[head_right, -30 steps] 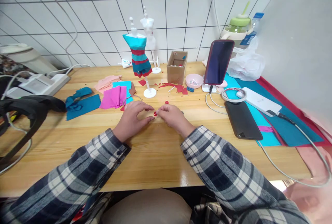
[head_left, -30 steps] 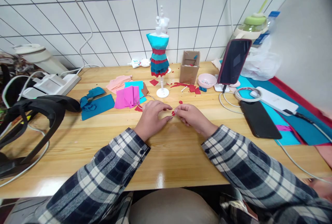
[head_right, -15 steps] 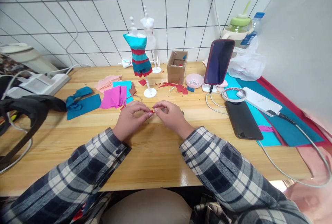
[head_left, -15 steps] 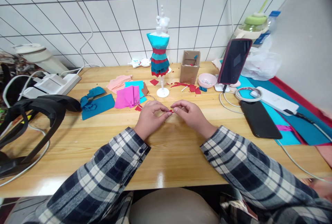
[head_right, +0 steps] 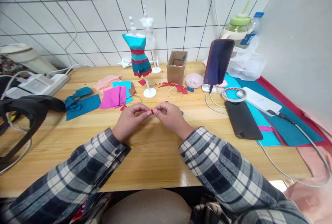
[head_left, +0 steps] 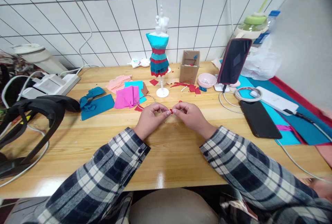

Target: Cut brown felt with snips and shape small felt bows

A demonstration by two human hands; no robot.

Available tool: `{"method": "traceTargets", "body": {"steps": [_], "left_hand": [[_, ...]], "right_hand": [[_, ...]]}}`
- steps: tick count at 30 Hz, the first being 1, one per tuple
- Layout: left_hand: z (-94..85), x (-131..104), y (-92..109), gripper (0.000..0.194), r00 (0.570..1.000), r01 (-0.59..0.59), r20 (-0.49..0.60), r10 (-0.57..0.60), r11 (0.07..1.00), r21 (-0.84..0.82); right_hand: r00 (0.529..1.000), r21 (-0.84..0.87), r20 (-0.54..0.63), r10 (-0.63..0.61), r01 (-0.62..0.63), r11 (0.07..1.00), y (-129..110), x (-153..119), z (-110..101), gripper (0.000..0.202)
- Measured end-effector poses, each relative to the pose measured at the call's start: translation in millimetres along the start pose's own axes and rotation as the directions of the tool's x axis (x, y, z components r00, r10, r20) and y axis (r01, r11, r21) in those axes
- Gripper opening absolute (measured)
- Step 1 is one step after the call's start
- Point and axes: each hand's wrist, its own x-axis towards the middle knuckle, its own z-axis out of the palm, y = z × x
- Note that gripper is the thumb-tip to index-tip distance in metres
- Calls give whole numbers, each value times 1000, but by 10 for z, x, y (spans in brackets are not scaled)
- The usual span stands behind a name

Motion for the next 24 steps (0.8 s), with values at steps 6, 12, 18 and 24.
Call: {"method": "traceTargets", "body": {"steps": [6,12,18,24], "left_hand": [[-3,4,-28,19,1000,8,2,-8,1000,-16],[-12,4,-53,19,1000,-15,12,15,1000,5],[-14,6,-46,18,1000,-21,7,21,1000,11],[-10,13,-79,19,1000,12,10,-12,1000,-6]], "right_hand": [[1000,-5,-3,-22,22,1000,20,5,11,19],[1000,-56,-5,-19,19,998,37,21,-10,17],[999,18,41,31,-32,999,25,4,9,19],[1000,-49,19,-2,3,999,30,10,28,21]]}}
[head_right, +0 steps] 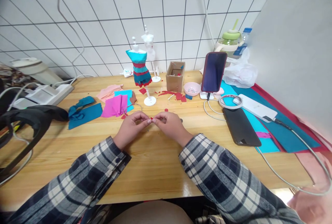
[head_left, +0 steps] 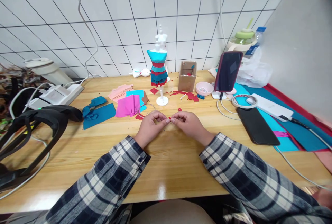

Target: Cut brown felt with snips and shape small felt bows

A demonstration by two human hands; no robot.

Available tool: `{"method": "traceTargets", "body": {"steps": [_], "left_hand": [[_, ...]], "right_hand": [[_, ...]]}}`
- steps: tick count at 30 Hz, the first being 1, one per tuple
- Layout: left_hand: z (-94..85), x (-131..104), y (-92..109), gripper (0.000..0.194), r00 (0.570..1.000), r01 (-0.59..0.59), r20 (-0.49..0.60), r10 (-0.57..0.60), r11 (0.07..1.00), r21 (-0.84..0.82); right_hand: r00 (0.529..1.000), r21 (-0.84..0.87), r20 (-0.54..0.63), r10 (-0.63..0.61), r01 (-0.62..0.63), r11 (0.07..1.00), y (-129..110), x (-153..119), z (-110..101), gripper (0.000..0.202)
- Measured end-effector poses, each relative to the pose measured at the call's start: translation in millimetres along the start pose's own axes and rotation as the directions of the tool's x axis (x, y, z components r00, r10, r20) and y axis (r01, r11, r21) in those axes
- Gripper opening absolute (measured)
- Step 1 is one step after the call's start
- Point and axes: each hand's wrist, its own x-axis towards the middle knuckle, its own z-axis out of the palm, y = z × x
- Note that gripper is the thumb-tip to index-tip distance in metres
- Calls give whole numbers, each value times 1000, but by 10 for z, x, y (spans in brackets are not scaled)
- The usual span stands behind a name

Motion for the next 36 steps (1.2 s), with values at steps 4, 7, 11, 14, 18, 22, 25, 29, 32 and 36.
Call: {"method": "traceTargets", "body": {"steps": [4,7,11,14,18,22,25,29,32,36], "left_hand": [[11,-8,-43,23,999,28,31,-26,997,-65],[14,-11,-60,23,998,49,31,-46,993,-109],[3,-5,-48,24,998,66,-7,-68,987,-145],[-11,-4,-21,26,998,61,19,-60,995,-75],[-16,-4,-6,25,997,62,51,-63,998,8],[-6,-4,-11,25,995,79,70,-75,995,-62],[0,-5,-12,25,997,68,49,-66,997,-39],[4,-2,-24,25,999,27,32,-27,1000,-8],[11,2,-38,25,999,29,28,-29,1000,-2],[20,7,-47,23,998,42,33,-44,997,60]], "right_hand": [[1000,-51,-13,-10,9,999,21,9,-2,21],[999,-46,-38,31,-33,998,40,13,-6,20],[998,-69,-54,18,-21,997,46,10,-9,19],[997,-134,-57,-57,49,990,38,2,-1,16],[988,-159,-24,-151,146,976,38,-6,13,13],[990,-156,-29,-138,132,979,30,-11,9,12],[996,-112,-20,-90,87,990,10,-16,5,12],[999,-46,-19,-32,31,998,0,-10,10,15],[999,39,-5,51,-51,998,12,6,8,17],[992,60,-42,122,-120,991,30,20,-4,15]]}}
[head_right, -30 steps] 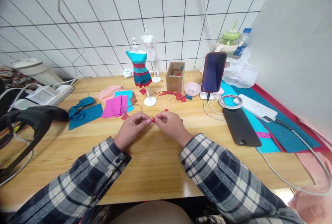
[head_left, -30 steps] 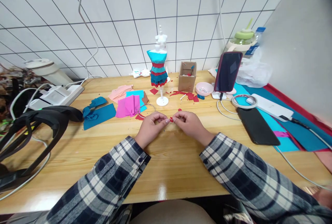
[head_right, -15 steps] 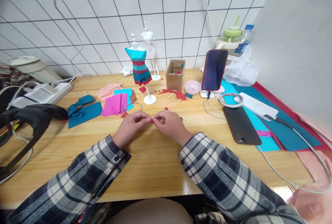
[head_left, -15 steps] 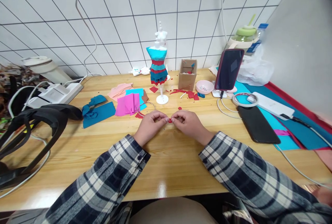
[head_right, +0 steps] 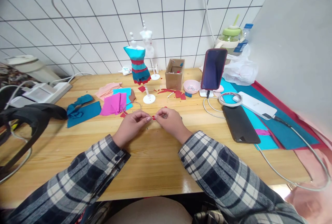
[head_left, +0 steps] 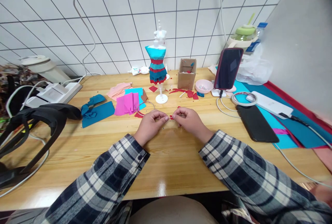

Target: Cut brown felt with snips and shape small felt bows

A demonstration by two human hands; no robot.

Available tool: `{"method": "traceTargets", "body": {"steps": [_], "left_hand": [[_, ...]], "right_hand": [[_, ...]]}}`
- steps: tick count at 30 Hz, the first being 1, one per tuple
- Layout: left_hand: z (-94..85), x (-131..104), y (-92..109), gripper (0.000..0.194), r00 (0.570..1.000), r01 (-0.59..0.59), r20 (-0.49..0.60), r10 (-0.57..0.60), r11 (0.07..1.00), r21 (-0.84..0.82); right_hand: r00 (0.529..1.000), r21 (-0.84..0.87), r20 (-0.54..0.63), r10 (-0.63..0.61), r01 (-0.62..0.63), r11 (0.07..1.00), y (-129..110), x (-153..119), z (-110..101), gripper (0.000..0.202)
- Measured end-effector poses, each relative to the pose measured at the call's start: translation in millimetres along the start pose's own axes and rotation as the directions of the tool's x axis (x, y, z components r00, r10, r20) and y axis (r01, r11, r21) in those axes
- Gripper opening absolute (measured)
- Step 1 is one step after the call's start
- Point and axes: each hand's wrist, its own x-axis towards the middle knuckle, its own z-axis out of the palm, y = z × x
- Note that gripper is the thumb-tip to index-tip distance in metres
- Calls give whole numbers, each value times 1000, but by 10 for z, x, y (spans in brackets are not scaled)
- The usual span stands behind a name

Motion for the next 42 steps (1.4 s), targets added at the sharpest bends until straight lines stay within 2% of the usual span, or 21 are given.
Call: {"method": "traceTargets", "body": {"steps": [4,9,14,20,23,28,42], "left_hand": [[-7,6,6,23,1000,15,-7,-15,999,39],[-24,4,39,23,999,-32,19,32,999,29],[-16,5,22,22,1000,2,11,-2,1000,21],[-12,12,2,20,998,-49,32,47,997,67],[-14,14,10,21,997,-72,36,69,993,95],[-9,16,3,19,997,-73,45,69,993,94],[-15,5,24,16,994,-81,80,75,993,83]], "right_hand": [[1000,-108,10,-20,21,994,11,5,-6,15],[997,-27,31,-65,66,997,29,9,9,16],[997,27,28,-65,65,998,41,8,33,16],[995,5,-17,-94,95,996,28,-7,21,18],[994,-58,20,-106,107,993,18,-10,12,11],[995,-83,76,-63,69,994,-4,-19,15,11],[995,-99,57,-81,87,991,12,-10,16,4]]}}
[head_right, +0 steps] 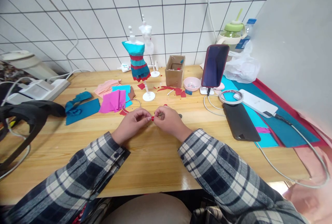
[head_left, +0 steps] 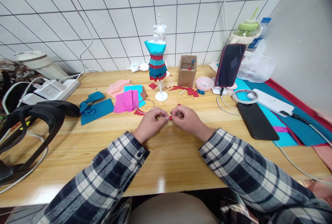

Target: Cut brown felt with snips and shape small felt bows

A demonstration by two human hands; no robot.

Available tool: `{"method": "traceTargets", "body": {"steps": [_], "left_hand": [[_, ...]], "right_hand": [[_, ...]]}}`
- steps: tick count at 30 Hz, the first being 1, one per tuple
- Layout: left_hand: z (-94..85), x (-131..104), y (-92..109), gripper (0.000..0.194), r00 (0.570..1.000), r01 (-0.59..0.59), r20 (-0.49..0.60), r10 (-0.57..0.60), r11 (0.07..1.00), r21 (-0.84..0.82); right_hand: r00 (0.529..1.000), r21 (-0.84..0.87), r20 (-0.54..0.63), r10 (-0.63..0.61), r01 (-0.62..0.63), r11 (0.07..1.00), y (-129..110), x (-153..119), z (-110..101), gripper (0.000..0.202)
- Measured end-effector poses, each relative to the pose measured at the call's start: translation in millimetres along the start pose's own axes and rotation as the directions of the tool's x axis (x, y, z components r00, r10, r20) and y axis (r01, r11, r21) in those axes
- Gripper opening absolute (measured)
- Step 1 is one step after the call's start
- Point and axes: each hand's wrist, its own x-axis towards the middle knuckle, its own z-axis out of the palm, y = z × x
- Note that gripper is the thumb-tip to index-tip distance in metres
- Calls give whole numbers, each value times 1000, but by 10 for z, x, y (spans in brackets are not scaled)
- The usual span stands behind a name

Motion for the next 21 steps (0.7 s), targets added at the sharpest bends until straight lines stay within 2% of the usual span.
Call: {"method": "traceTargets", "body": {"steps": [4,7,12,15,21], "left_hand": [[-11,3,-9,14,998,-40,50,38,998,43],[-15,10,-30,13,996,-60,67,54,994,90],[-29,27,-60,20,996,-79,-22,86,971,224],[-43,37,-89,18,995,-68,-56,87,958,279],[-66,49,-144,18,1000,-4,-25,13,941,338]], "right_hand": [[998,48,62,8,-10,999,13,2,-11,5],[996,-8,79,-31,32,999,40,-2,-29,5],[987,-202,131,-95,120,972,79,-18,-63,11],[989,-227,98,-112,132,965,64,-26,-78,23],[989,-343,53,-140,150,927,56,-18,-102,10]]}}
